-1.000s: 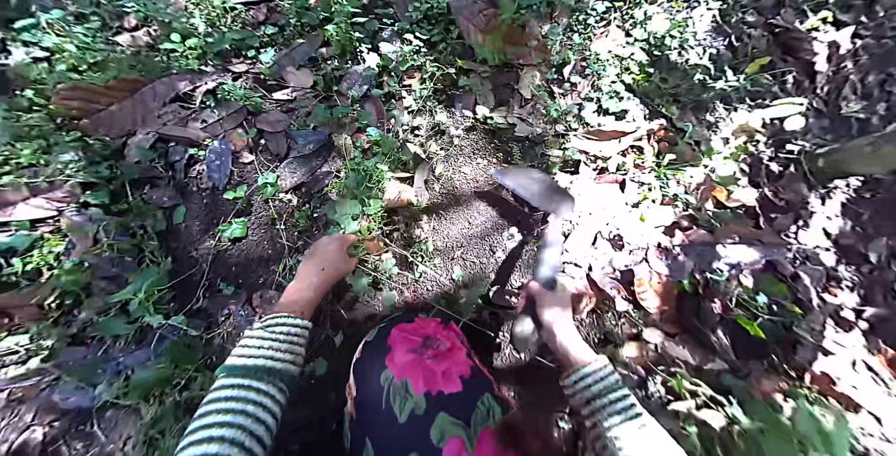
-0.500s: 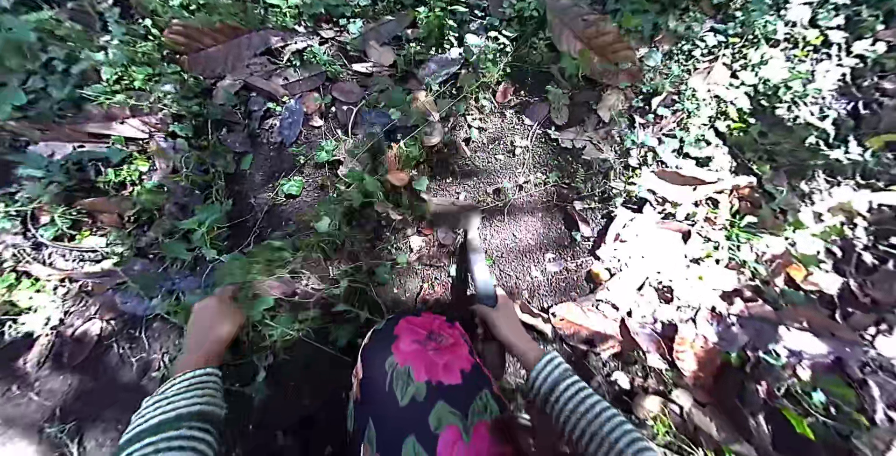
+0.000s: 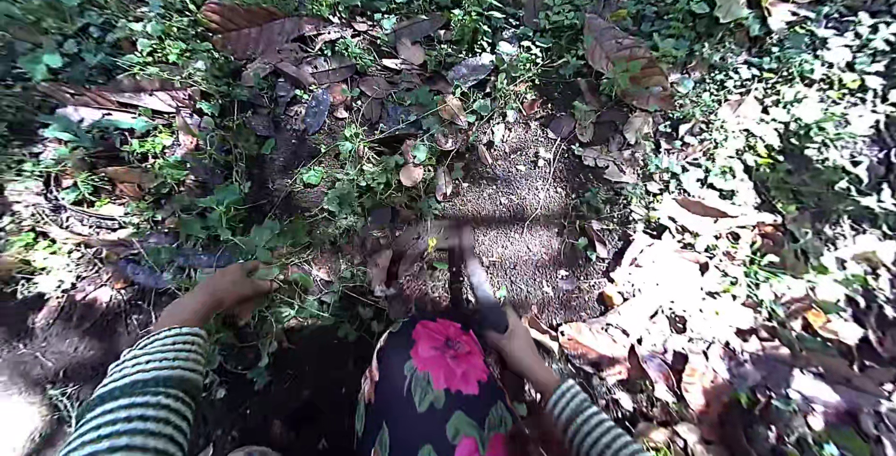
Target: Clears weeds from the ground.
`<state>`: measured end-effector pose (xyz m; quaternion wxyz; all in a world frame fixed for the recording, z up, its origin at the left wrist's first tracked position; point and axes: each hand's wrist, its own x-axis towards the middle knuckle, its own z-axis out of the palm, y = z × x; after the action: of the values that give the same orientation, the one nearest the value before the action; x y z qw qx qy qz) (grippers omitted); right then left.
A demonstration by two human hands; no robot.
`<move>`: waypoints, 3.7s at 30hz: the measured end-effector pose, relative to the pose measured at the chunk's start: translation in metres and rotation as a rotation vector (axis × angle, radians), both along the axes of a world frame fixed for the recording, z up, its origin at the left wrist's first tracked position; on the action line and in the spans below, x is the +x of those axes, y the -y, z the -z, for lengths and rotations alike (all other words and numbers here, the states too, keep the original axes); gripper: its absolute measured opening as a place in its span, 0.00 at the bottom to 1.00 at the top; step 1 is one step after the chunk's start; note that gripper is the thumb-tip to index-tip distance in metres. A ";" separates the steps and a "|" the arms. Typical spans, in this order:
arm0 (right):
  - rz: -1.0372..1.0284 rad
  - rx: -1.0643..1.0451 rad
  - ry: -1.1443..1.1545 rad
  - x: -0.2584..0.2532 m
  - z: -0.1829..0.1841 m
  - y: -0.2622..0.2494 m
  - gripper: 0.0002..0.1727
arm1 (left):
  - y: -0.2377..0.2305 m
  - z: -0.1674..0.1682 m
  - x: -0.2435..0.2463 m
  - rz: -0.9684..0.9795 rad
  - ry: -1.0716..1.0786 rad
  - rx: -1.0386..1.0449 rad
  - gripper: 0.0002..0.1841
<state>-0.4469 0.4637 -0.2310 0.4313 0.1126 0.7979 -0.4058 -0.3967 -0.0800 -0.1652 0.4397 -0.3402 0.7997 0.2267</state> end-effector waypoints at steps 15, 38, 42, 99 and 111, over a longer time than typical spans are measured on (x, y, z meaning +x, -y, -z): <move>-0.261 0.029 0.013 -0.037 0.015 0.110 0.38 | -0.041 -0.019 0.001 -0.356 -0.592 0.041 0.42; 0.453 -0.234 -0.122 -0.089 0.015 0.085 0.29 | -0.209 0.102 -0.069 0.074 -0.177 -0.022 0.58; 0.789 -0.298 -0.200 -0.138 0.040 0.109 0.21 | -0.213 0.108 -0.042 0.089 -0.315 -0.033 0.37; -0.728 -0.072 -0.163 -0.022 0.014 0.232 0.37 | -0.188 0.068 0.223 -0.218 -0.400 -0.168 0.21; 0.129 -0.236 -0.130 -0.098 0.052 0.227 0.29 | -0.122 0.047 0.203 -0.523 -0.216 -0.069 0.55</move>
<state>-0.5447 0.2368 -0.2834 0.3620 0.0856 0.7620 -0.5301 -0.1933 0.0420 -0.2126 0.2666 -0.5236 0.7344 0.3398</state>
